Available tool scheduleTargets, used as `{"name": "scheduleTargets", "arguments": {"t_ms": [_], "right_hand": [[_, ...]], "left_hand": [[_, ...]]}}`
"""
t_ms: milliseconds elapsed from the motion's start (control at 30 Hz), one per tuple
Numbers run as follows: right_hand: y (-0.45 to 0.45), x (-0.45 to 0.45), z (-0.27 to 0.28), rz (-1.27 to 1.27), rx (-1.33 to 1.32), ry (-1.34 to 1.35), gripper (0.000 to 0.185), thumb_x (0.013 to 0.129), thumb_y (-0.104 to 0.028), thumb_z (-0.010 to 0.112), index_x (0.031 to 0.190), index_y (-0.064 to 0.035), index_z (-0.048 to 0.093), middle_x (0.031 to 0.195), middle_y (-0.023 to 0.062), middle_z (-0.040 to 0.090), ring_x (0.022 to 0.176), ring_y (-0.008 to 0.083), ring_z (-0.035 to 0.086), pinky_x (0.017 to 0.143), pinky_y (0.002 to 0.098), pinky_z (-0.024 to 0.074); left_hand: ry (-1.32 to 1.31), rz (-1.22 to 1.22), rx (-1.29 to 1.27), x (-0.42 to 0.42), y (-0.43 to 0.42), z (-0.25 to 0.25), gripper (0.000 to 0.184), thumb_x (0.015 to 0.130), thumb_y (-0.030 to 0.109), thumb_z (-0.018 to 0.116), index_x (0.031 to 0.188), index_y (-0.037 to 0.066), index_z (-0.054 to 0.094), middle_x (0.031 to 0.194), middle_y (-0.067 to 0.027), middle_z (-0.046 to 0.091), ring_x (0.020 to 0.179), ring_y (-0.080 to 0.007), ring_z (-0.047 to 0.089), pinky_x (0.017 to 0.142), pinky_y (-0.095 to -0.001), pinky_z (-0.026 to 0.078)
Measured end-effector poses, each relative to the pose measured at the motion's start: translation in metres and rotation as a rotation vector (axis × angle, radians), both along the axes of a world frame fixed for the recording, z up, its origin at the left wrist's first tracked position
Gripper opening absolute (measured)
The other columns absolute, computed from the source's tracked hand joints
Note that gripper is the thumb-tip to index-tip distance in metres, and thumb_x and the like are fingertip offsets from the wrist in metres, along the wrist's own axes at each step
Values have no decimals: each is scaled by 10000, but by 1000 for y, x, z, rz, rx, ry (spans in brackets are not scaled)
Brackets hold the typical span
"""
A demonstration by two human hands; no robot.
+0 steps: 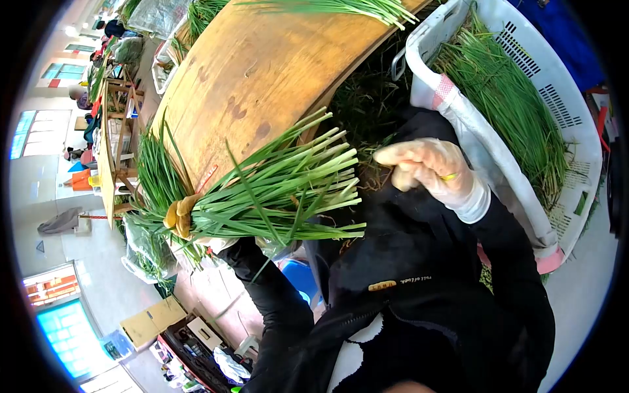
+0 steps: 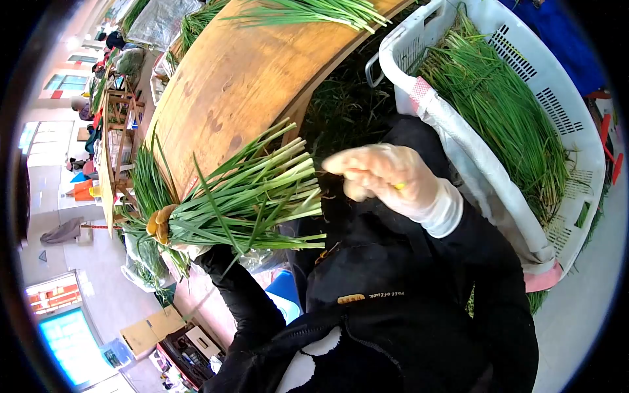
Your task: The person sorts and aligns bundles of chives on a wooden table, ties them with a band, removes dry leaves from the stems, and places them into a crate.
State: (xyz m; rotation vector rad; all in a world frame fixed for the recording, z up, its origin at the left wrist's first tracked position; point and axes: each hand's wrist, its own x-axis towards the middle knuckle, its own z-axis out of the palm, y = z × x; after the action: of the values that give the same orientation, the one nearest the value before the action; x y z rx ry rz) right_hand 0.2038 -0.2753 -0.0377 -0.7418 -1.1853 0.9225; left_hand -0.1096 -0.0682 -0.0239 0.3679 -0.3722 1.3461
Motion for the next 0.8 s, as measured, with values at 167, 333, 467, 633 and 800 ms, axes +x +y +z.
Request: {"name": "scheduleTargets", "arguments": {"t_ms": [167,333,467,633,800], "right_hand": [[64,-32,23,-431,356,-1002,330,751,-230,606,1065,-137,572,949,21,591,902,189,542,788,337,465],[90,-21,8,-289,499,-168,95,798,-107,578,884,-73,601,803,54,618,805,174,602,721,292,499],[46,7,7,-381,317,-327,131,789,-56,575,916,-77,602,867,58,623,843,165,593,724,295,501],[37,-31,9,-395,246,-1019,384,708,-315,639,1075,-228,566,934,-5,472,840,143,448,711,275,418],[53,-45,-8,-447,252,-883,173,626,-244,675,771,-177,608,888,-38,516,855,156,472,736,298,385]], "left_hand": [[12,-8,-23,15,-5,1,122,848,105,457,733,85,490,563,2,544,533,-82,524,753,-220,412],[34,-70,-95,-12,1,-6,39,804,72,514,787,101,534,574,12,570,621,-81,558,777,-236,424],[83,-111,-112,-2,-12,7,31,785,97,541,762,116,548,639,17,589,710,-69,559,767,-243,430],[15,67,-188,-5,0,-14,43,795,98,533,779,95,572,713,23,586,711,-27,531,679,-192,420],[-169,-256,-271,-1,-7,-9,62,800,105,534,824,69,579,739,7,596,673,-55,559,652,-181,432]]}}
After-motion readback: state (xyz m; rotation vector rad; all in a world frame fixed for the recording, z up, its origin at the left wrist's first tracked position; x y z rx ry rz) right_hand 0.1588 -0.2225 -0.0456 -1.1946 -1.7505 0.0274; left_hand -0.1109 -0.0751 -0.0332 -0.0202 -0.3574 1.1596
